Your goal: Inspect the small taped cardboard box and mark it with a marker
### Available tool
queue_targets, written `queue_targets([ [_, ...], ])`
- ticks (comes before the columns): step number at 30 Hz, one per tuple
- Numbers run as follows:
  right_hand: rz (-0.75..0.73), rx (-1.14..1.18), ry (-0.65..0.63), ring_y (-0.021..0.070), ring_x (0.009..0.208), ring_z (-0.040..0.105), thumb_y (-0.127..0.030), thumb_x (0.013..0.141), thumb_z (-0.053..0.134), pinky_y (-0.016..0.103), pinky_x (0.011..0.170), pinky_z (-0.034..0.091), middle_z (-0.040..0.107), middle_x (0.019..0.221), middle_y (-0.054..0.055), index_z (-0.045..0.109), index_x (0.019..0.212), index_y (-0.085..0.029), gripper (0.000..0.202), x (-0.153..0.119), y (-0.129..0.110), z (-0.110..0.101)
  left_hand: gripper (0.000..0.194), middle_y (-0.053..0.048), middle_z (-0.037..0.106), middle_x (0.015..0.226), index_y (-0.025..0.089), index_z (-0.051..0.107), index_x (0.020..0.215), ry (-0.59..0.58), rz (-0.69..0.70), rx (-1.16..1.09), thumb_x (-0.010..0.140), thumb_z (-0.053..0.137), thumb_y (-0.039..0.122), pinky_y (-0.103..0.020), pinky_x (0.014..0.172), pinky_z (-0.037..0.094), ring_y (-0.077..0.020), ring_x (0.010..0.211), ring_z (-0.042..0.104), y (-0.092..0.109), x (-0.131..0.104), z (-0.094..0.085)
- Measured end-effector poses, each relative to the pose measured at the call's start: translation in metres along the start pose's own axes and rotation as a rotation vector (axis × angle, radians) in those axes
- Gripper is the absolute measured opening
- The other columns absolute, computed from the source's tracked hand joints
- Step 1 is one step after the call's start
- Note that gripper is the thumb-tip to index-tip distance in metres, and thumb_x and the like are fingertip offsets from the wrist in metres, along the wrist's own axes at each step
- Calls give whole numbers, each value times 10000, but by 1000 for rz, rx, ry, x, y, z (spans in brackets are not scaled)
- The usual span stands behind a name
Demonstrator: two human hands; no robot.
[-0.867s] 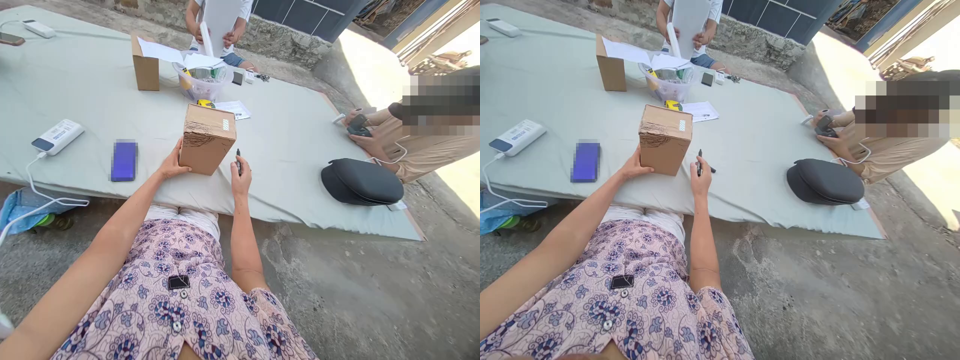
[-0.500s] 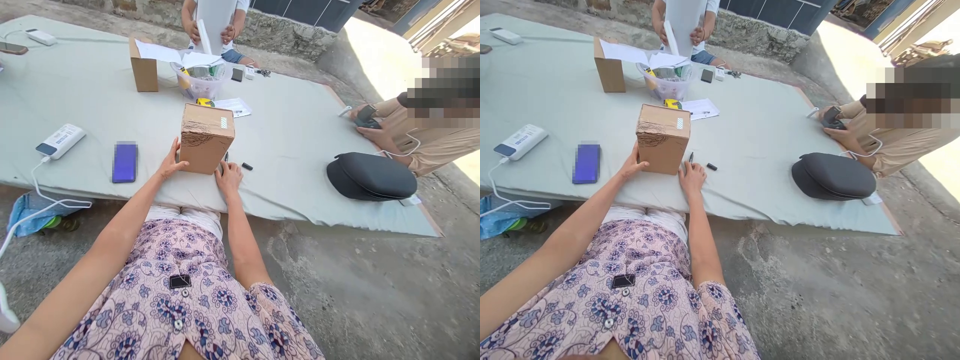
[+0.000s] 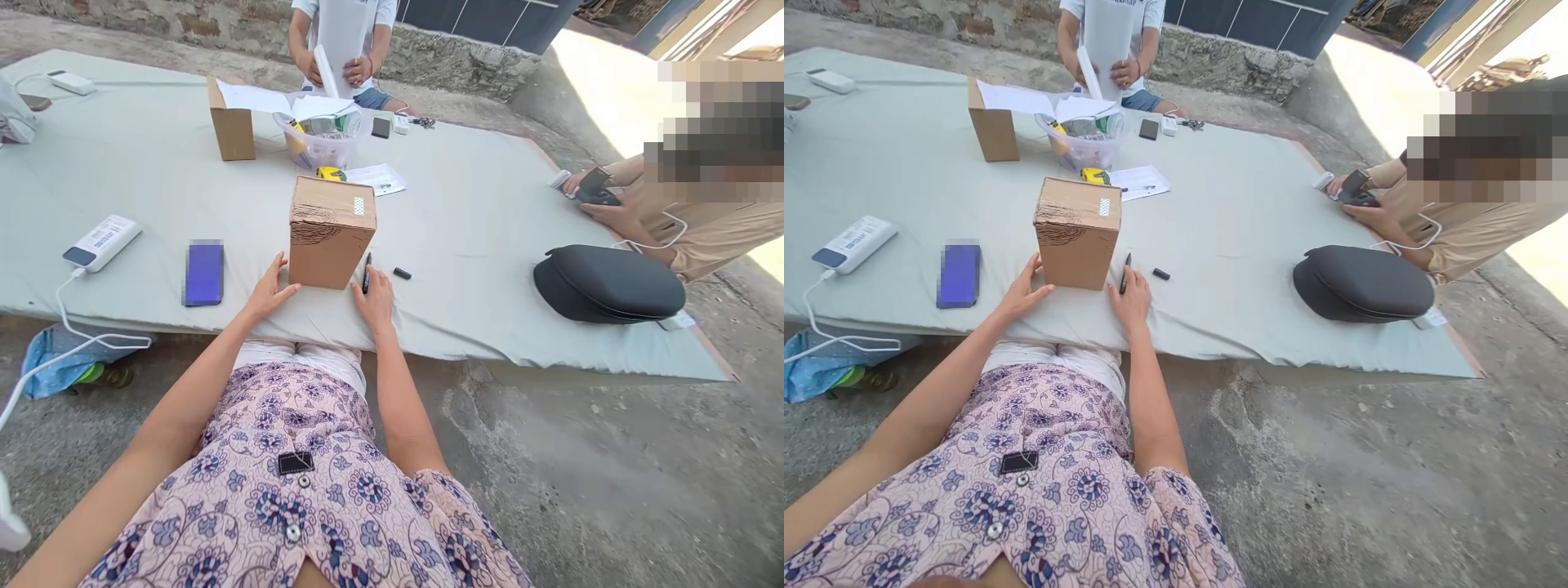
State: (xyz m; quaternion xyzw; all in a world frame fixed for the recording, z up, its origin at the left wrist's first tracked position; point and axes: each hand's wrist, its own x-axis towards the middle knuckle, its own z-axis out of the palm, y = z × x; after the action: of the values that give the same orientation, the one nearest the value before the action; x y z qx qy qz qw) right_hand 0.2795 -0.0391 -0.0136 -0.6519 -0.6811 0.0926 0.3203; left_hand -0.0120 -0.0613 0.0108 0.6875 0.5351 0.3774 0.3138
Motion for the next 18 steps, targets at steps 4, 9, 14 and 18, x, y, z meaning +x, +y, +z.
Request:
queue_targets([
  [4,11,221,71,298,1406,536,-432,931,567,527,1220,428,630,1456,191,583,1401,-179,534,-21,13,-10,928,-198,582,1551,160,380,1612,-45,-89,75,835,687,563,-540,1245,394,-358,1464,538,12,-43,-14],
  [9,242,691,119,250,1200,689,-510,867,601,495,1123,521,736,1266,148,644,1246,-196,494,-44,26,-25,527,-125,797,1002,173,710,1216,221,-222,-188,843,653,542,-419,900,610,-260,889,769,18,-78,-44],
  [14,309,813,146,217,925,728,-517,809,630,452,985,569,765,923,64,686,1080,-196,424,-49,21,-31,291,-127,732,970,179,705,1046,765,-391,219,881,554,365,-520,997,538,-307,994,702,7,-81,-93],
  [18,328,779,125,225,890,722,-510,781,653,443,925,578,772,923,67,705,1027,-202,398,-50,12,-32,307,-263,621,1305,155,679,980,793,-517,527,884,608,438,-729,1149,303,-508,1405,449,-5,-81,-116],
])
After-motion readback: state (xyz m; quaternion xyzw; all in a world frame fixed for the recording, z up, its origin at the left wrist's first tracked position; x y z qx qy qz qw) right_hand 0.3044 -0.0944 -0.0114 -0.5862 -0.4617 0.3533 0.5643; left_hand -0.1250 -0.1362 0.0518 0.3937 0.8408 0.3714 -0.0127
